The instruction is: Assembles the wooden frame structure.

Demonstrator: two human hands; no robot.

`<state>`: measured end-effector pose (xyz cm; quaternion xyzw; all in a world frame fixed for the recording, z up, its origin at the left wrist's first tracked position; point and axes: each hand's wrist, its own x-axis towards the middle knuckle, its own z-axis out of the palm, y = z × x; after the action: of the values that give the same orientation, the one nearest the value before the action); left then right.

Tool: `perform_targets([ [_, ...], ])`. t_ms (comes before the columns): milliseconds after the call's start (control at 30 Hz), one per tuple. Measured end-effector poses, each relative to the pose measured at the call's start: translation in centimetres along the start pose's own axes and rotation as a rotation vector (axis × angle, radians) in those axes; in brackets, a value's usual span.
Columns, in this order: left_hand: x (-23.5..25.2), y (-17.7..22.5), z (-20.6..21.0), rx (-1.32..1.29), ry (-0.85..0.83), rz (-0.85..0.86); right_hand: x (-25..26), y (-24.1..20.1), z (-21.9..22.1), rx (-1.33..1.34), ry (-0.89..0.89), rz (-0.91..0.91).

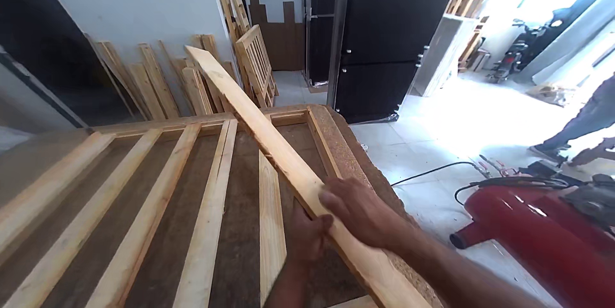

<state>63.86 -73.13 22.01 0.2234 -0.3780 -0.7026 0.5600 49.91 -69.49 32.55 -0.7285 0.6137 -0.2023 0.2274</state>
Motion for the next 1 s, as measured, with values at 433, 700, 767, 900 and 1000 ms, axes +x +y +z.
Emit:
perform_targets([
  [433,8.3,-9.2,-4.3,0.506,0.333,-0.376,-9.8,9.0,16.9,-0.386,0.007,0.067],
  [700,12.7,-15.2,-6.5,0.531,0.272,-0.471,-6.5,12.7,17.6,-0.341,-0.017,0.18],
  [767,13.2,-15.8,-6.4,0.534,0.264,-0.477,-6.2,13.4,17.9,-0.342,-0.004,0.181],
  [900,13.8,-16.8,-6.1,0.537,0.238,-0.509,-6.1,14.1,18.0,-0.346,0.004,0.198],
  [1000,14.1,-17.3,-5.6,0.545,0.224,-0.541,-6.2,14.1,17.5,-0.352,-0.002,0.233],
])
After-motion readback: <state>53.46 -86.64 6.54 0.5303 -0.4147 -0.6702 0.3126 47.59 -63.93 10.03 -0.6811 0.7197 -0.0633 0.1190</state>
